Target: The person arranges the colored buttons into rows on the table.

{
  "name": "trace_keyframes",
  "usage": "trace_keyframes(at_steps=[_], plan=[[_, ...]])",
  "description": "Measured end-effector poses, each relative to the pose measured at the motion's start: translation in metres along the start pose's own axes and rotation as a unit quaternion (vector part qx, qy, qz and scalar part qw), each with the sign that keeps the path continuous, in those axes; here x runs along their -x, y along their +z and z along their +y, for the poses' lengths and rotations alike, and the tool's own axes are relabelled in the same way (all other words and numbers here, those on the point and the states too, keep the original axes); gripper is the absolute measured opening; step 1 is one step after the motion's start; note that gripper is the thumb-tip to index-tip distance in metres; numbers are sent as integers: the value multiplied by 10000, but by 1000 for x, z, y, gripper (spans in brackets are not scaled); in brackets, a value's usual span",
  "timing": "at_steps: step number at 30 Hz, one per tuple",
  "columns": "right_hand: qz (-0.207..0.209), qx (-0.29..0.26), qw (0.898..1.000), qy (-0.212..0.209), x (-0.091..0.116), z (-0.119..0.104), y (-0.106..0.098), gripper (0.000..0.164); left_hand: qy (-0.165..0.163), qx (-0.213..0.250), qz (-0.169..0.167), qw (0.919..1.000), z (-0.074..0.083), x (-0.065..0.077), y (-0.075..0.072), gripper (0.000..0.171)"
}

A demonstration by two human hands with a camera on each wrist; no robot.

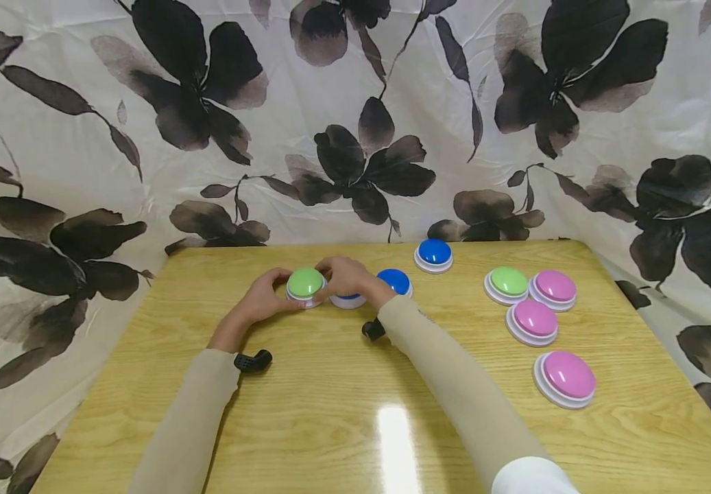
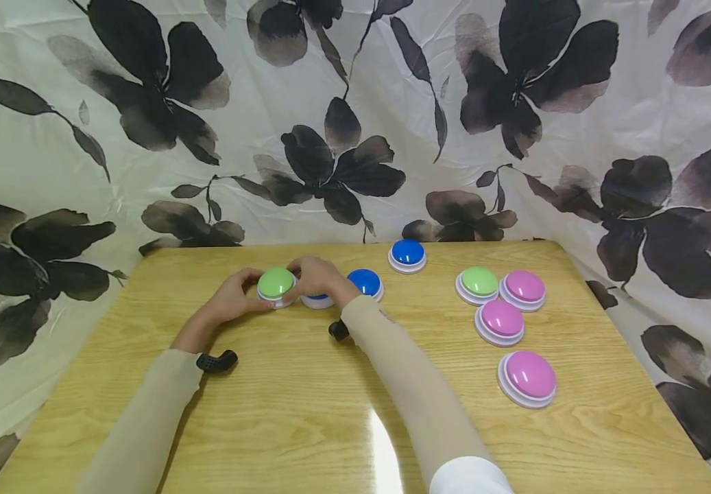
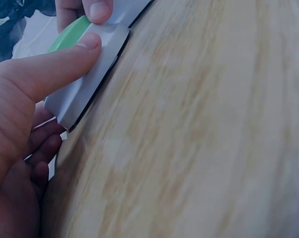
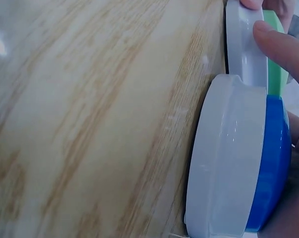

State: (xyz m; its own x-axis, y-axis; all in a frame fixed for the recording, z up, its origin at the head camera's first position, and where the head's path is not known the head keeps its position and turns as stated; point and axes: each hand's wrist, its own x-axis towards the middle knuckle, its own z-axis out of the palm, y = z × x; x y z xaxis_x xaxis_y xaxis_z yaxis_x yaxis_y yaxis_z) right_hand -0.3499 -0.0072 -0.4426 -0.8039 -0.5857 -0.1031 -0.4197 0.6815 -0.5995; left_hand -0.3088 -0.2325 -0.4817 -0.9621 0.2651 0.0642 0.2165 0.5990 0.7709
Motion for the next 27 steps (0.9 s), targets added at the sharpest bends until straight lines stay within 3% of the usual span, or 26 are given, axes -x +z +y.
trace_keyframes(at_steps=[11,17,23,27], plan=[[-67,-237,9990,-365,1,2,-8,70,40,99,-20,9999,-3,2,-2,85],[80,-426,9966,-705,16,12,-40,55,30,545,-93,9985,0,7,-12,79],[325,-473,9975,-424,42,31,-75,45,40,1061,35,9943,13,15,-27,62],[493,-446,9975,-247,63,50,-91,41,188,1042,15,9944,21,19,-32,55]])
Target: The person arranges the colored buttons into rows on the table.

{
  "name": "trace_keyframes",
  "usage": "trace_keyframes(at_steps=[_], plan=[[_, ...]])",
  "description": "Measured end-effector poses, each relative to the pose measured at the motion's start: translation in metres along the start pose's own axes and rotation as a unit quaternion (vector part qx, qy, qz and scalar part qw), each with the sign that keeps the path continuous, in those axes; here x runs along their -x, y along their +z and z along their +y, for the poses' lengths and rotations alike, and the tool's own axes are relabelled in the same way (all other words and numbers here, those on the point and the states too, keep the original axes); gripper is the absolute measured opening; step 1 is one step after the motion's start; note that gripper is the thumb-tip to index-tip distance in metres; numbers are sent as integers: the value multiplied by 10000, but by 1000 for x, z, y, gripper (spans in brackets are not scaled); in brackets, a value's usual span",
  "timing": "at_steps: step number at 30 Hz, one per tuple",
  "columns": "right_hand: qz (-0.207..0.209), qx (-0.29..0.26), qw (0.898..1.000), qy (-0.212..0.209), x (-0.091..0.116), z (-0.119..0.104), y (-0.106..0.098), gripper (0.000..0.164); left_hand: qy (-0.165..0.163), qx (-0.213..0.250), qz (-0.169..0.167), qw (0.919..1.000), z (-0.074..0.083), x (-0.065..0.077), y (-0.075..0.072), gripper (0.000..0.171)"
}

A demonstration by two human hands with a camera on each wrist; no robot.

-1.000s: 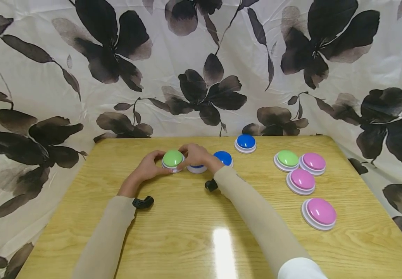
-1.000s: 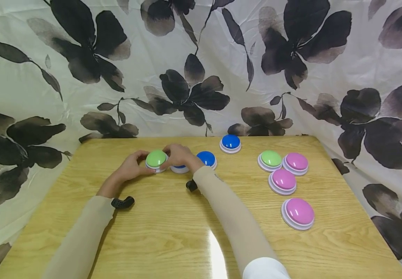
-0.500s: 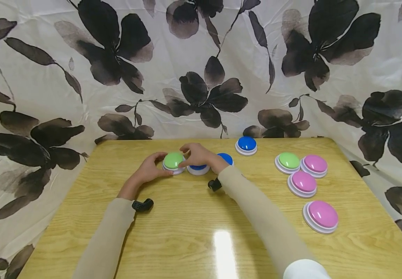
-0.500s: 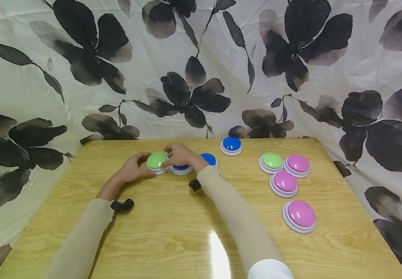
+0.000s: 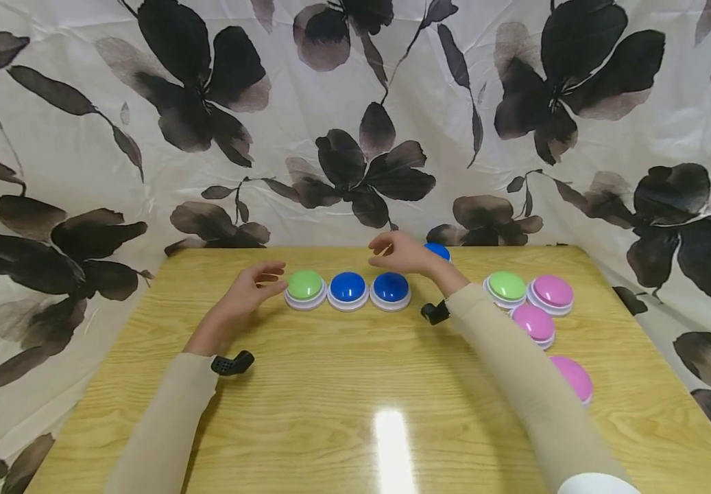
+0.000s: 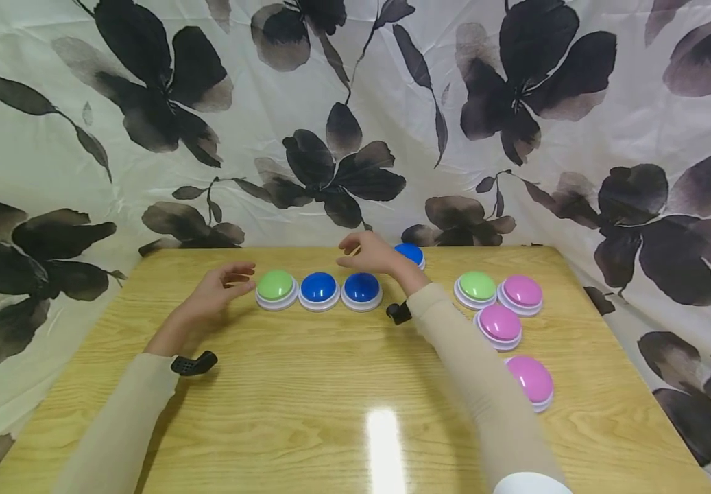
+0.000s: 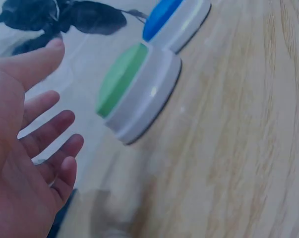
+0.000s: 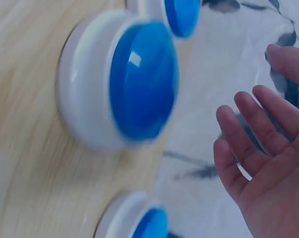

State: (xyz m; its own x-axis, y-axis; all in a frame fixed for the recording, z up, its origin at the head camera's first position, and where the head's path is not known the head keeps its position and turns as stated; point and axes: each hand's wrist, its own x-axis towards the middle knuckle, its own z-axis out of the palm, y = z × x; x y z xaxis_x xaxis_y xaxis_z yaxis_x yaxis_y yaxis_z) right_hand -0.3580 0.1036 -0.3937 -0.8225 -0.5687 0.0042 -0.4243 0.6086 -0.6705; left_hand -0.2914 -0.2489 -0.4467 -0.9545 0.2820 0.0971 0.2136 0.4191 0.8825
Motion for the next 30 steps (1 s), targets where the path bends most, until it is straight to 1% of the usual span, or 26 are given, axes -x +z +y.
trace_keyframes(at_steps=[5,8,11,12,13,16,19,20,24,30], plan=[[280,183,9994,17,26,18,-18,38,245,-313,-62,9992,12,6,0,46],[438,236,9988,-5,39,25,-29,36,396,-402,-84,9984,19,8,0,41],[509,240,9984,17,49,31,-40,35,515,-456,-108,9976,26,11,0,38],[516,216,9984,32,53,33,-44,35,541,-461,-141,9974,28,12,0,38],[536,210,9983,43,56,36,-47,35,540,-461,-189,9973,35,15,0,37],[578,213,9980,129,66,43,-55,36,530,-457,-293,9971,38,16,3,36],[672,241,9972,207,76,51,-61,38,505,-482,-370,9969,42,15,9,35],[699,233,9970,230,80,54,-63,38,523,-504,-374,9967,38,12,12,35],[794,50,9964,296,90,62,-68,37,538,-520,-453,9962,45,9,23,34],[864,-153,9946,559,101,69,-72,36,500,-610,-594,9951,49,1,44,33]])
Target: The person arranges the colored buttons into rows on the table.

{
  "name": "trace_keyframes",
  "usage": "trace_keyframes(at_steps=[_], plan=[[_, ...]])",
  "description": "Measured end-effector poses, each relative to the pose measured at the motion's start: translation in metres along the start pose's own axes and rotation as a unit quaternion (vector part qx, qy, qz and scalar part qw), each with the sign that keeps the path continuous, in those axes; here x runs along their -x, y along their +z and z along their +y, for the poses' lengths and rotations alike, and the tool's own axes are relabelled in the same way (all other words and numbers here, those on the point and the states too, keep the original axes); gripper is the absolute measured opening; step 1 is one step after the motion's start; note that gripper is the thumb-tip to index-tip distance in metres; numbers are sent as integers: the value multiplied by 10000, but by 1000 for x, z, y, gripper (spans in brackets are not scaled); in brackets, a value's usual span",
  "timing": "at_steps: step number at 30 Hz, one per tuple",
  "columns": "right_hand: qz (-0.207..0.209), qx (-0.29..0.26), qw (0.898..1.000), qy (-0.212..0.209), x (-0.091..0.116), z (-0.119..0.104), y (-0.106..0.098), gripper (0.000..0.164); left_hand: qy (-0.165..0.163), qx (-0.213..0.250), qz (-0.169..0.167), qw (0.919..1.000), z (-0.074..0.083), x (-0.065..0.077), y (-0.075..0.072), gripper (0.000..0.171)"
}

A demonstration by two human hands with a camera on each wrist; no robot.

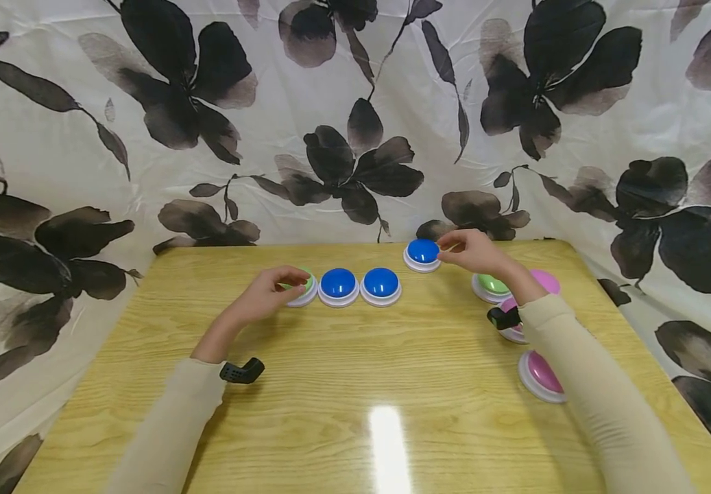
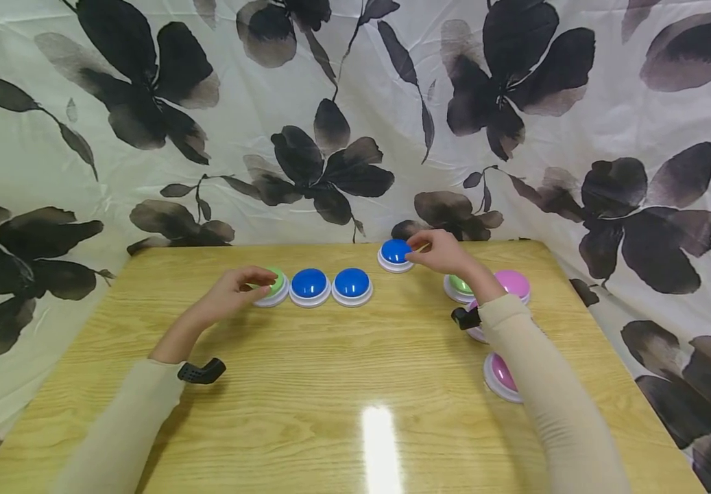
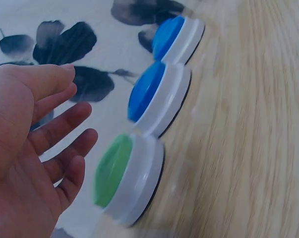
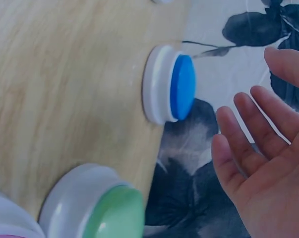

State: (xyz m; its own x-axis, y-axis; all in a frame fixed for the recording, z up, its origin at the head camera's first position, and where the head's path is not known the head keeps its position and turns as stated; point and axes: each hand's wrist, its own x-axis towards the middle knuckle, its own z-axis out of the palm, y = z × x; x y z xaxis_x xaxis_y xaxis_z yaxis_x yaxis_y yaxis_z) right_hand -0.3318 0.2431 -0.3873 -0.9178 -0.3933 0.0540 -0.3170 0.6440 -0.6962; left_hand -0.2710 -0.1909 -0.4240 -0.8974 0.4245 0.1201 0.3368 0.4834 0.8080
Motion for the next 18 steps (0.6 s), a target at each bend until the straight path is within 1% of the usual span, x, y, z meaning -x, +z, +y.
trace_keyframes(at_steps=[3,6,13,18], plan=[[11,-47,9999,158,0,5,2,40,36,-2,-102,9999,5,-7,9,34],[37,-216,9991,357,-2,11,5,44,102,2,-197,9998,12,-17,18,34],[120,-653,9949,753,-9,21,10,53,72,58,-326,9994,28,-49,39,35],[59,-841,9909,1050,-14,31,13,59,39,41,-401,9992,36,-72,57,34]])
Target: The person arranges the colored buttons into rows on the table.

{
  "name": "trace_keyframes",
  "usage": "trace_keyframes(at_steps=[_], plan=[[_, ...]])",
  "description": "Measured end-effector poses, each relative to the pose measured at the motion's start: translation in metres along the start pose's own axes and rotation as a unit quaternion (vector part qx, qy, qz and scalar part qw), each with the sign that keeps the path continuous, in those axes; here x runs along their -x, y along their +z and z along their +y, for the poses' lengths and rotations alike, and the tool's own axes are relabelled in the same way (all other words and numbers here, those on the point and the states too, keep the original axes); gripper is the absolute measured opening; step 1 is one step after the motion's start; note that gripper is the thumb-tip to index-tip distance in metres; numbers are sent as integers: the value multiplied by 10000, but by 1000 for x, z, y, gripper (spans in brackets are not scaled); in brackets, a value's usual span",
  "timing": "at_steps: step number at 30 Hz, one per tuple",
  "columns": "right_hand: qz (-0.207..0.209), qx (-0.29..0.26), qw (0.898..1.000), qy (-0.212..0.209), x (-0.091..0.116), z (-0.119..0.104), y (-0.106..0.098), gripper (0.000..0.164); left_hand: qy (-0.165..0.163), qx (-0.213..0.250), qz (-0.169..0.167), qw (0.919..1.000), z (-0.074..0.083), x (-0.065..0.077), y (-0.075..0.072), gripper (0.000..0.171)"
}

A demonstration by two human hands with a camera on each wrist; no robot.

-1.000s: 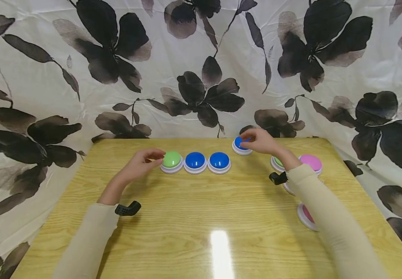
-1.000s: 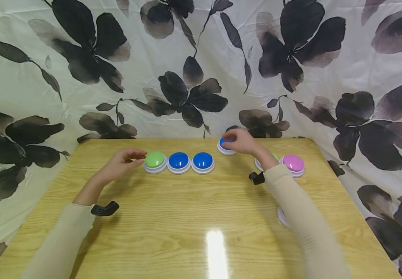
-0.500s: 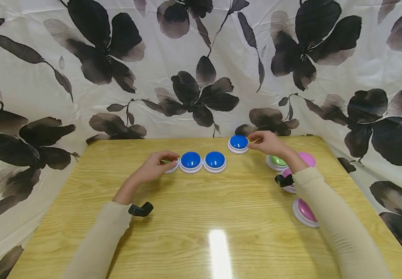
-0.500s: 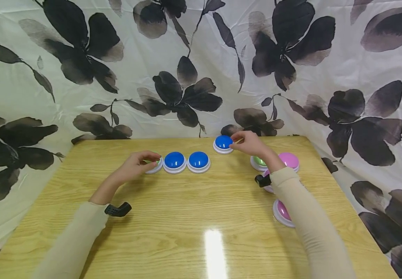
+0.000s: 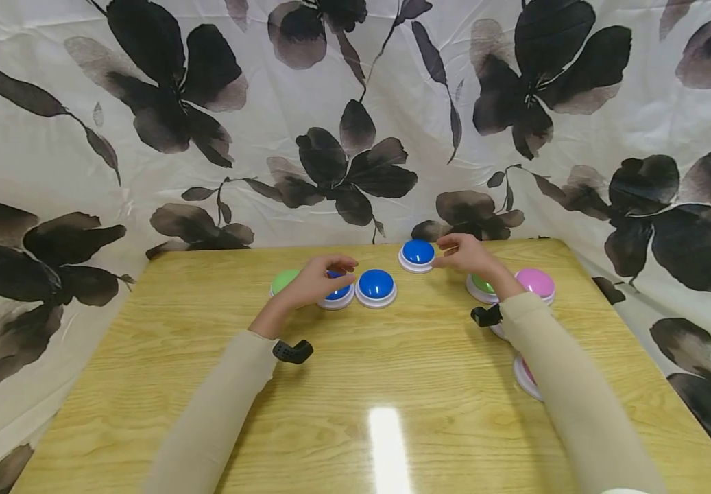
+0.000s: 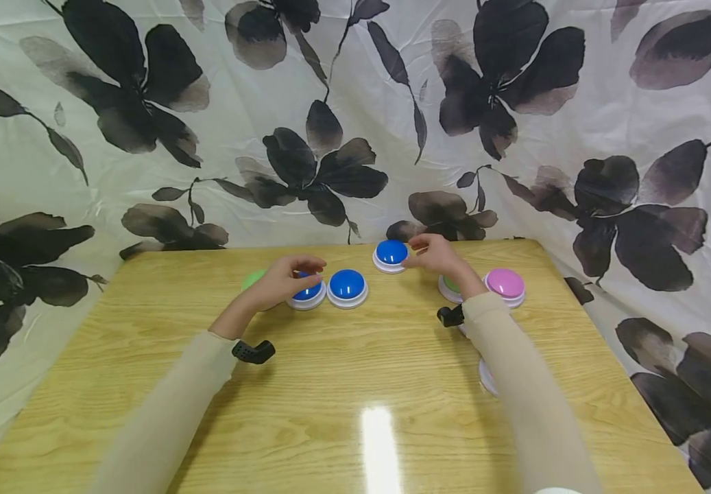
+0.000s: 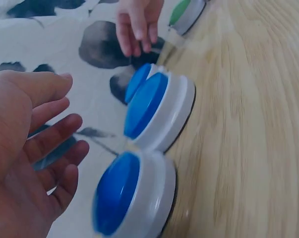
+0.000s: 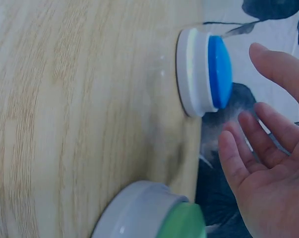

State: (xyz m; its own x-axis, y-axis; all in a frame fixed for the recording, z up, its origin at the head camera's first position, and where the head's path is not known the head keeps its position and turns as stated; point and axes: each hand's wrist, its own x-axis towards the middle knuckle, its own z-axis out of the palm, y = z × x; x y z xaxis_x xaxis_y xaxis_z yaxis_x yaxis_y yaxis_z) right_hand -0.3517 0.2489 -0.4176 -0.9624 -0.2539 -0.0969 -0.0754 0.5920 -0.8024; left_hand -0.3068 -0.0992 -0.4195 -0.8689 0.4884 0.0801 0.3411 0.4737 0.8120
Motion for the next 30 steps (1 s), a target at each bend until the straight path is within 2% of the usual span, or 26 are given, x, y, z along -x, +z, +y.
trace_keyframes(at_steps=[5,13,20,30], plan=[[-32,-36,10000,48,-7,5,4,63,-137,-96,-13,9999,2,-25,15,40],[16,-18,10000,80,-21,6,12,70,-429,-429,186,9980,1,-68,32,46],[-67,-50,9997,241,-28,8,22,74,-727,-776,50,9943,-1,-92,45,54],[138,-322,9990,292,-37,16,30,82,-821,-1002,-125,9915,-4,-126,60,60]])
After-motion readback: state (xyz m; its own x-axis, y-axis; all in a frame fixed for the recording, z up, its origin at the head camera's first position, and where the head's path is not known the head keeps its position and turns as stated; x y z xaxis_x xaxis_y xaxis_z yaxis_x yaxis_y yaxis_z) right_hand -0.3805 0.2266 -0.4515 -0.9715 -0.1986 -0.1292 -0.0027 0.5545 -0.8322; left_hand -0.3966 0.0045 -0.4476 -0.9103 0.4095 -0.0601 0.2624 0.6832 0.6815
